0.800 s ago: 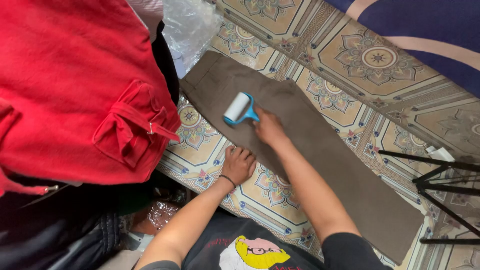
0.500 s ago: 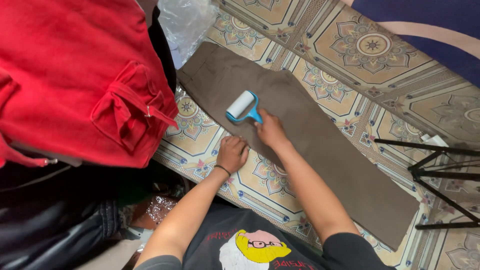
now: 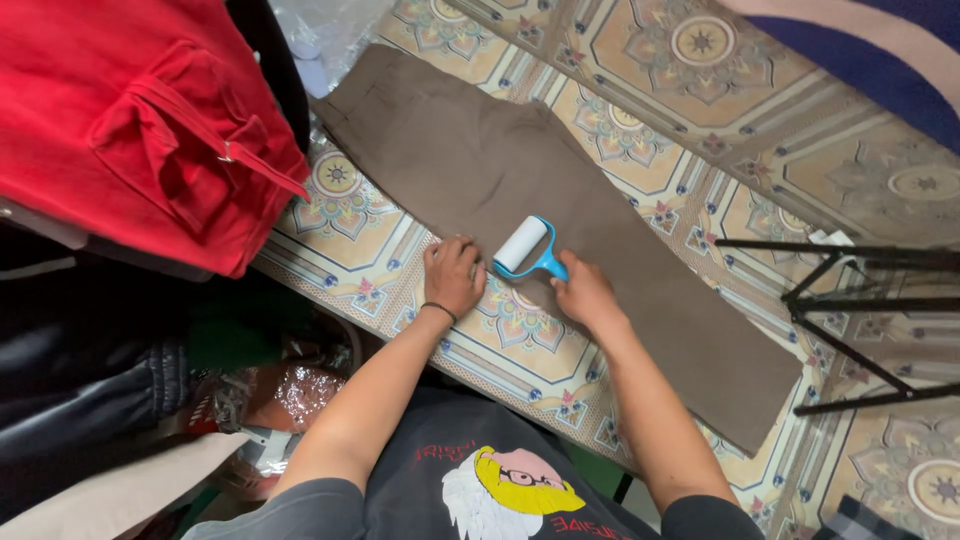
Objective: Cleaning a pair of pants with a lint roller, folding them, and inserting them into a plastic bag for shipping.
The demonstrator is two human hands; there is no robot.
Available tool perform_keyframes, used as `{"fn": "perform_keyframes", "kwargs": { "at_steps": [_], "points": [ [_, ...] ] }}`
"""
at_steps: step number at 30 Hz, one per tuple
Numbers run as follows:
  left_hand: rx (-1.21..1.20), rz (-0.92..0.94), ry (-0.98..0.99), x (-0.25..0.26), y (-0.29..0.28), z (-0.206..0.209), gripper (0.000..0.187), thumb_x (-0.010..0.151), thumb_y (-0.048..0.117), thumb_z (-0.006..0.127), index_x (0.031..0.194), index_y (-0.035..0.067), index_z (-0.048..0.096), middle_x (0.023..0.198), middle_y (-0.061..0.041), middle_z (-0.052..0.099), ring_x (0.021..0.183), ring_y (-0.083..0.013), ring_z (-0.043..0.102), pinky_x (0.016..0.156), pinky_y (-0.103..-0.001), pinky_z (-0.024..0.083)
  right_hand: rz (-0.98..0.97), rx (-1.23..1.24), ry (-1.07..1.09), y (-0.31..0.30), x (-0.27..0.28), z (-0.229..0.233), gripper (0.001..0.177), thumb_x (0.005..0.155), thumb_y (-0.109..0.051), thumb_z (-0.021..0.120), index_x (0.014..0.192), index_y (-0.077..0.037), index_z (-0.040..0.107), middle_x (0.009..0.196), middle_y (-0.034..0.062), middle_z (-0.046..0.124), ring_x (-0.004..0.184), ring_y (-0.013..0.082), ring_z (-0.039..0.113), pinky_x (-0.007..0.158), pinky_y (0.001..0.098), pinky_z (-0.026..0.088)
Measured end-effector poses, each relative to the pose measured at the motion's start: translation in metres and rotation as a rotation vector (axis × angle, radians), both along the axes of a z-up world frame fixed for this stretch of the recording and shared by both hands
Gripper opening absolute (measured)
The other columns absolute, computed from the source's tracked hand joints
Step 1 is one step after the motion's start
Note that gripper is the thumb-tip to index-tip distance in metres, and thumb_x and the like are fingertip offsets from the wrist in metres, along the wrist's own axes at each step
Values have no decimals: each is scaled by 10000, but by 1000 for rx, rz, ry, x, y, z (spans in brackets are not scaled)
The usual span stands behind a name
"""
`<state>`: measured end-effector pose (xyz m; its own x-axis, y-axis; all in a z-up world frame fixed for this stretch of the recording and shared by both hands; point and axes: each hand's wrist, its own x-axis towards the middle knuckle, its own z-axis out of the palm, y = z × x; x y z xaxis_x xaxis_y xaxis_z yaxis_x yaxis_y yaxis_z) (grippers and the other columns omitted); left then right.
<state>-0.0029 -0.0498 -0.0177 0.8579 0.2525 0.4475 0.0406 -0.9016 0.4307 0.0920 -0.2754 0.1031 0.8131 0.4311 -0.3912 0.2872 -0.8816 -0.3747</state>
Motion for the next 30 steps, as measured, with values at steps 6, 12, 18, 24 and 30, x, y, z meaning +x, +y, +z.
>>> {"fn": "perform_keyframes", "kwargs": {
  "at_steps": [6,12,18,24,30],
  "points": [
    [-44,23,82,-17,5,5,142,882,244,669,1013,192,685,1136,-8,654,1236,-200,605,1088,-461,358,1,-182,38,-37,-15,63,414,898,-187,673,1307,-139,631,1097,239,757,1083,457,707,891,588,571],
    [-16,-24,76,-21,11,-5,112,878,233,659,970,195,709,1030,3,694,1184,-196,646,1065,-440,398,76,-192,-20,-2,3,40,388,875,-200,686,1260,-155,671,1073,227,759,1072,444,715,892,553,587],
    [6,28,11,-28,33,-31,86,867,281,640,913,226,687,833,30,611,972,-181,664,940,-394,458,153,37,-49,80,27,5,403,883,-174,676,1277,-110,622,1067,276,732,1070,483,695,887,593,573],
    [6,3,-27,-29,55,-10,70,869,240,627,885,212,689,822,25,607,947,-200,664,873,-381,472,210,250,-129,130,34,-40,349,931,-151,619,1266,-57,606,1039,301,706,1015,516,692,846,591,576],
    [67,-53,-66,-17,75,7,106,862,214,641,941,194,710,1018,5,684,1096,-200,656,934,-405,450,229,278,-123,148,52,-18,356,948,-159,622,1291,-61,629,1049,287,721,1019,507,692,831,604,565]
  ]
}}
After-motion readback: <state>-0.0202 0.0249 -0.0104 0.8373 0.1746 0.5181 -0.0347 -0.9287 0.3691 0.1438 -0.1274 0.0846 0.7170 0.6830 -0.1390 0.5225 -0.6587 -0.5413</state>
